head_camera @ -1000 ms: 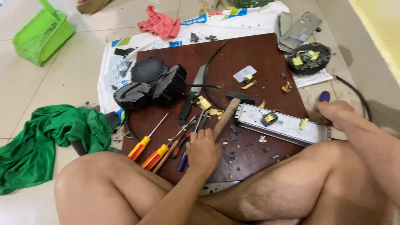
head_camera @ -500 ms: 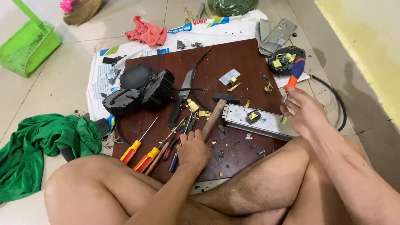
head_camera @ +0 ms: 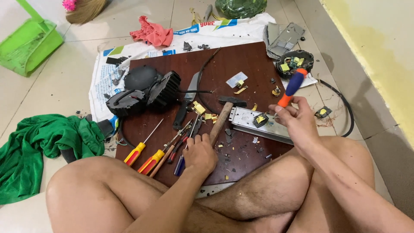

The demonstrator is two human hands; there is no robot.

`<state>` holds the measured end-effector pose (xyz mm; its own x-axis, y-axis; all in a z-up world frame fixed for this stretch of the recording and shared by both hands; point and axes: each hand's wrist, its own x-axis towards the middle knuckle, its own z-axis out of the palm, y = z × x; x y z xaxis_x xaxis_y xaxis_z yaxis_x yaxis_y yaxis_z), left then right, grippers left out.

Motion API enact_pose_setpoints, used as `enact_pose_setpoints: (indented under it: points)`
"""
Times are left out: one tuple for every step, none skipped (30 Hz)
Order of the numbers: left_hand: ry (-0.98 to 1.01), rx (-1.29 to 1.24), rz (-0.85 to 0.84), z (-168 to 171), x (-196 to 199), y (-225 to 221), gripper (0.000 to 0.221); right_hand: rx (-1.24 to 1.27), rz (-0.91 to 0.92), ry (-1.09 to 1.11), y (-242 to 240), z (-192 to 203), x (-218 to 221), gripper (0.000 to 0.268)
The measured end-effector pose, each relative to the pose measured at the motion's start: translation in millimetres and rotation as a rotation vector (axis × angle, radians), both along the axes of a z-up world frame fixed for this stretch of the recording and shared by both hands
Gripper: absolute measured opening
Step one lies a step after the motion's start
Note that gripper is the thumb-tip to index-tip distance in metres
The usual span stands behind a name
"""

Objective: Disassembling electronic devices to extract components using hand tools like screwdrivers, hammers, and pliers.

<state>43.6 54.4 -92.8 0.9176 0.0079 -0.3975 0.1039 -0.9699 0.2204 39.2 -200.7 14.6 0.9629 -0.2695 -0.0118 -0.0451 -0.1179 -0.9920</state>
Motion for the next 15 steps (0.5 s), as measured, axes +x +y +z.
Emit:
enact_pose_setpoints:
  points:
    - [0.001,-0.002,0.002,2.4,-0.9,0.5,0.041,-0.002,0.002,0.001,1.2,0.6,0.8,0.053]
    - [0.0,-0.014,0.0,4.8,-1.7,0.7,0.039,-0.003,0.003,-0.004,2.3,1.1,1.7,0.051]
    - [0.0,-0.027,-0.005,7.1,-2.5,0.5,0.037,-0.004,0.002,-0.008,2.8,1.3,2.2,0.049]
    - [0.001,-0.028,-0.005,6.4,-2.4,0.3,0.037,-0.006,0.002,-0.007,-0.1,-4.2,5.1,0.049]
    - [-0.005,-0.026,-0.007,5.9,-2.0,0.4,0.037,-0.004,-0.015,-0.03,-2.7,-9.7,8.2,0.046]
    - [-0.012,-0.025,-0.009,5.5,-1.5,0.6,0.037,-0.003,-0.033,-0.054,-5.2,-15.0,11.3,0.043]
    - [-0.011,-0.025,-0.007,6.0,-1.3,0.9,0.037,-0.003,-0.031,-0.053,-6.0,-18.5,13.7,0.043]
    - [-0.013,-0.035,-0.009,6.4,-1.1,1.2,0.036,-0.028,-0.024,-0.043,-6.7,-22.0,16.1,0.044]
    - [-0.014,-0.043,-0.011,6.7,-1.0,1.9,0.035,-0.052,-0.016,-0.033,-7.2,-25.9,18.3,0.045]
    - [-0.014,-0.043,-0.009,6.2,-0.8,2.1,0.035,-0.051,-0.014,-0.033,-5.3,-23.7,19.1,0.045]
    - [-0.019,-0.041,-0.014,5.7,-0.9,2.5,0.036,-0.098,-0.011,-0.026,-3.4,-21.4,20.1,0.047]
    - [-0.023,-0.04,-0.019,5.2,-1.1,2.7,0.036,-0.145,-0.009,-0.019,-1.5,-19.1,21.1,0.049]
    - [-0.023,-0.04,-0.017,5.0,-0.8,2.6,0.036,-0.145,-0.006,-0.019,0.7,-16.6,20.4,0.049]
    - [-0.025,-0.039,-0.013,4.7,-0.5,2.5,0.036,-0.229,-0.008,0.005,3.0,-14.1,19.7,0.046]
    - [-0.025,-0.038,-0.009,4.7,-0.2,2.5,0.037,-0.313,-0.008,0.031,5.3,-11.4,19.1,0.044]
